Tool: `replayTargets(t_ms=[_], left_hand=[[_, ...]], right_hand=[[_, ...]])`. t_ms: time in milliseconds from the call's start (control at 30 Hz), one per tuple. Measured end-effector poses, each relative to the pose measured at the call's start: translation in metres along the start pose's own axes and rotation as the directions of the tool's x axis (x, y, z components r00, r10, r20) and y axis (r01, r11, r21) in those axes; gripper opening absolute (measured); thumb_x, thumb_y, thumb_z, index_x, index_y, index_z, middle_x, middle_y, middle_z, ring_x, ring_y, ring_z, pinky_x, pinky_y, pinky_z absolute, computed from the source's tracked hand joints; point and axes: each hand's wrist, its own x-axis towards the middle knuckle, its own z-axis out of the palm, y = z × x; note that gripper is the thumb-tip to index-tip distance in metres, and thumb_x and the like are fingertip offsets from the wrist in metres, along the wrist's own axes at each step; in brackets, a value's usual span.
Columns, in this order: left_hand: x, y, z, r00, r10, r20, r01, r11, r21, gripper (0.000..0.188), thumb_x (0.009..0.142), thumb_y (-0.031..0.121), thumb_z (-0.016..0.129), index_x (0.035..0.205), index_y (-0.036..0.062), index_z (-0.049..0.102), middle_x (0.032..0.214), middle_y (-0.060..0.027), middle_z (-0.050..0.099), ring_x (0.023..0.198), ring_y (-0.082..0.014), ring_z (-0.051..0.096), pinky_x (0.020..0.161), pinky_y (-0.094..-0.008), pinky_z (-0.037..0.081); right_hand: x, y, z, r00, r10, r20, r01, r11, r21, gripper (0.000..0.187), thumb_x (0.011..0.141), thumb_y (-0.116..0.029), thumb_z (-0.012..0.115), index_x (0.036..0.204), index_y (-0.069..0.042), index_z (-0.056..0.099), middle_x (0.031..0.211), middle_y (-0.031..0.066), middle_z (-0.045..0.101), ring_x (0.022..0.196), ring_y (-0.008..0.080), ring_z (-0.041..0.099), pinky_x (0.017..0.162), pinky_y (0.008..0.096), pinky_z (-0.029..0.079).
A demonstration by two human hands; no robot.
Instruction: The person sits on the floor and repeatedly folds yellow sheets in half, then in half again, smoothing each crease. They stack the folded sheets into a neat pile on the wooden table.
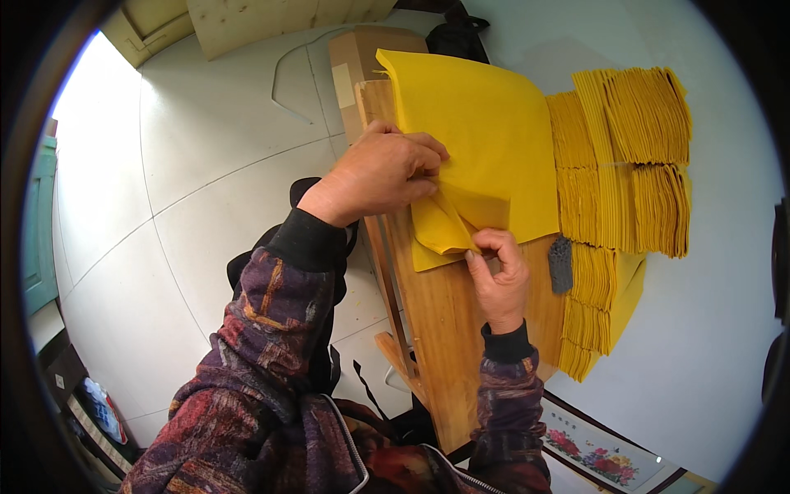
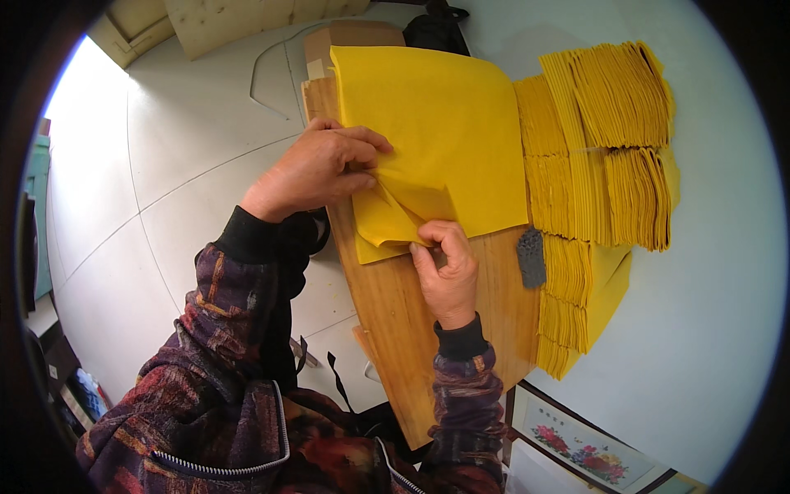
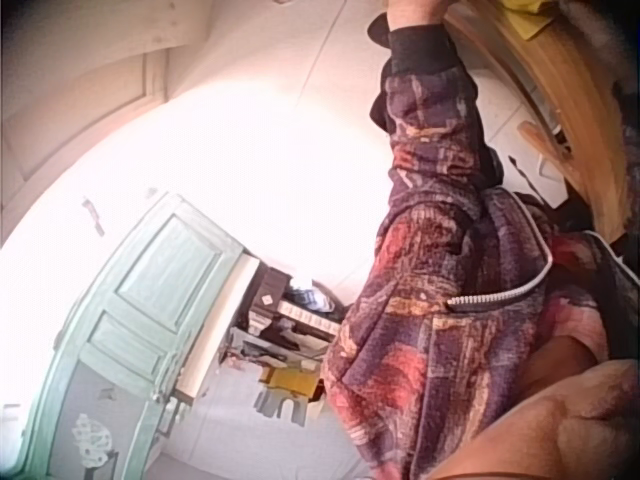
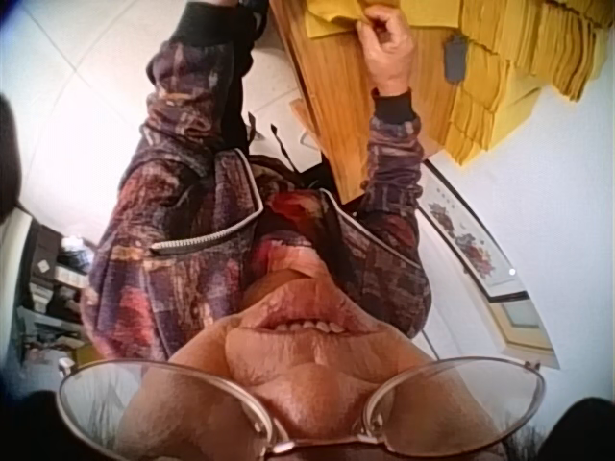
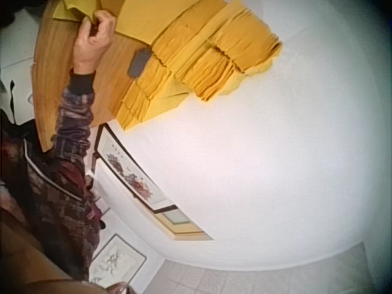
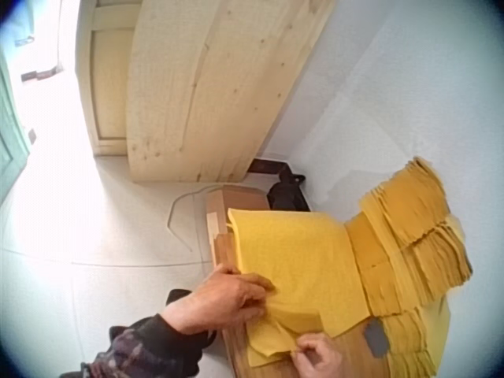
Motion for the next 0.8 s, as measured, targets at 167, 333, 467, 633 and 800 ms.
replayTargets(t_ms=[167, 333, 467, 633, 800], left_hand=[[0.002, 0.0, 0.003, 0.999, -0.023, -0.027, 0.024, 1.0, 0.014, 0.013, 0.083, 0.017, 0.067, 0.082, 0.0035, 0.066, 0.111, -0.0052, 0.07, 0.094, -0.0206, 0.064, 0.096, -0.0367, 0.036], [0.003, 0.0, 0.004, 0.999, -0.03, -0.038, 0.031, 0.999, 0.015, 0.014, 0.083, 0.017, 0.068, 0.082, 0.003, 0.066, 0.111, -0.0051, 0.071, 0.093, -0.021, 0.064, 0.096, -0.0371, 0.036], [0.003, 0.0, 0.005, 0.998, -0.029, -0.049, 0.03, 0.999, 0.016, 0.015, 0.082, 0.017, 0.069, 0.082, 0.003, 0.067, 0.111, -0.0048, 0.071, 0.094, -0.0211, 0.065, 0.097, -0.0371, 0.036], [0.001, -0.001, 0.003, 0.999, -0.022, -0.04, 0.023, 1.0, 0.016, 0.014, 0.082, 0.017, 0.07, 0.083, 0.0028, 0.068, 0.111, -0.0051, 0.071, 0.095, -0.0209, 0.064, 0.098, -0.037, 0.036], [0.0, -0.002, 0.002, 1.0, -0.02, -0.009, 0.02, 1.0, 0.005, 0.013, 0.08, 0.016, 0.07, 0.082, 0.0026, 0.068, 0.113, -0.0049, 0.07, 0.095, -0.0213, 0.064, 0.098, -0.0368, 0.035]], right_hand=[[-0.009, -0.001, 0.009, 0.975, -0.12, -0.187, 0.078, 0.973, -0.217, 0.057, 0.077, 0.003, 0.075, 0.128, -0.005, 0.05, 0.127, 0.0157, 0.052, 0.113, 0.0317, 0.053, 0.079, 0.0356, 0.05], [-0.01, 0.002, 0.013, 0.92, -0.329, -0.215, 0.227, 0.891, -0.394, 0.06, 0.074, 0.003, 0.075, 0.127, -0.012, 0.053, 0.133, 0.0171, 0.048, 0.123, 0.0363, 0.046, 0.094, 0.041, 0.046], [-0.008, 0.0, 0.008, 0.955, -0.294, -0.045, 0.239, 0.85, -0.47, 0.035, 0.073, 0.004, 0.074, 0.105, -0.01, 0.066, 0.137, 0.015, 0.048, 0.13, 0.0379, 0.041, 0.104, 0.0454, 0.039], [-0.005, -0.004, 0.008, 0.976, -0.217, 0.03, 0.209, 0.886, -0.414, 0.017, 0.075, 0.003, 0.071, 0.089, -0.006, 0.068, 0.141, 0.0149, 0.048, 0.134, 0.0408, 0.037, 0.107, 0.0474, 0.035], [-0.002, -0.008, 0.006, 0.989, -0.149, 0.02, 0.148, 0.94, -0.308, 0.012, 0.077, 0.003, 0.069, 0.086, -0.004, 0.065, 0.142, 0.0155, 0.047, 0.135, 0.0409, 0.036, 0.109, 0.0472, 0.034]])
